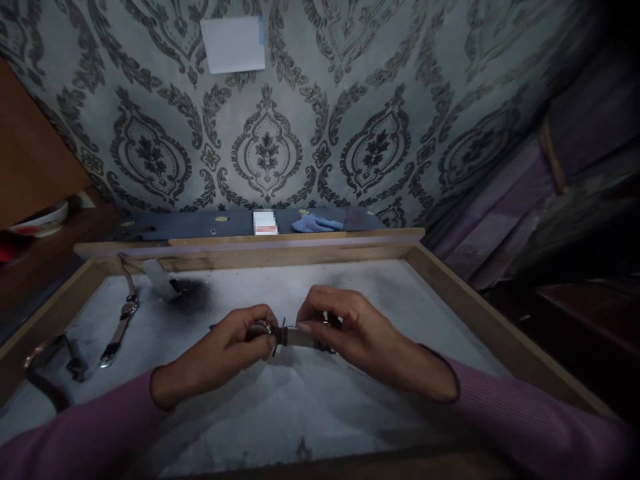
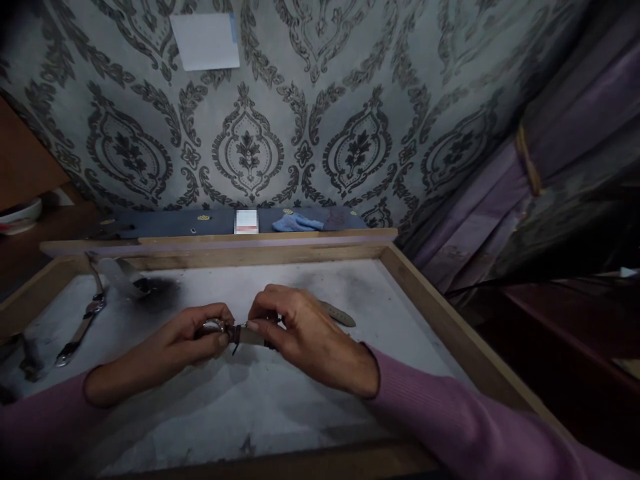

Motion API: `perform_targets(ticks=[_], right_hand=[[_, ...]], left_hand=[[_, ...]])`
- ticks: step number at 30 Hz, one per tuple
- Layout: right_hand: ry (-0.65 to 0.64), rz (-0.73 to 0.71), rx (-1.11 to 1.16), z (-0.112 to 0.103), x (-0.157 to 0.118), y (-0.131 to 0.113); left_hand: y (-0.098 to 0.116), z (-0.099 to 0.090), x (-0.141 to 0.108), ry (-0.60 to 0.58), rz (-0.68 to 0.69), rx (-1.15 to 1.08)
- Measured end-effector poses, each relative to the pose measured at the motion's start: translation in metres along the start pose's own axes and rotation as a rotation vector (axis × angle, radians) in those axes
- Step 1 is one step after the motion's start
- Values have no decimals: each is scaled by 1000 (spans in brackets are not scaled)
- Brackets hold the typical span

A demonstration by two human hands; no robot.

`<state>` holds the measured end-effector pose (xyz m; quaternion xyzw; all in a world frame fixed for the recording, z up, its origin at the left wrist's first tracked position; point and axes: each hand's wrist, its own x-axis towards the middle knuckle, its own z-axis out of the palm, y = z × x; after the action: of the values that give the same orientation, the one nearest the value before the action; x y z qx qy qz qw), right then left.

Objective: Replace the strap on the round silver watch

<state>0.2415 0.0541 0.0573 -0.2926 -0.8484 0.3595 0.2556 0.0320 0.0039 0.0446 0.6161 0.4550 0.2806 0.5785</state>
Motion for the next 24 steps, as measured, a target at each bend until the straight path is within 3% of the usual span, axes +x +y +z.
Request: perform_targets(ticks=[12, 24], right_hand=[[31, 132, 80, 10, -2, 3], [5, 166, 98, 11, -1, 3]], left_hand=[[-5, 4, -1, -1, 27, 53], [-7, 4, -1, -13, 36, 59]])
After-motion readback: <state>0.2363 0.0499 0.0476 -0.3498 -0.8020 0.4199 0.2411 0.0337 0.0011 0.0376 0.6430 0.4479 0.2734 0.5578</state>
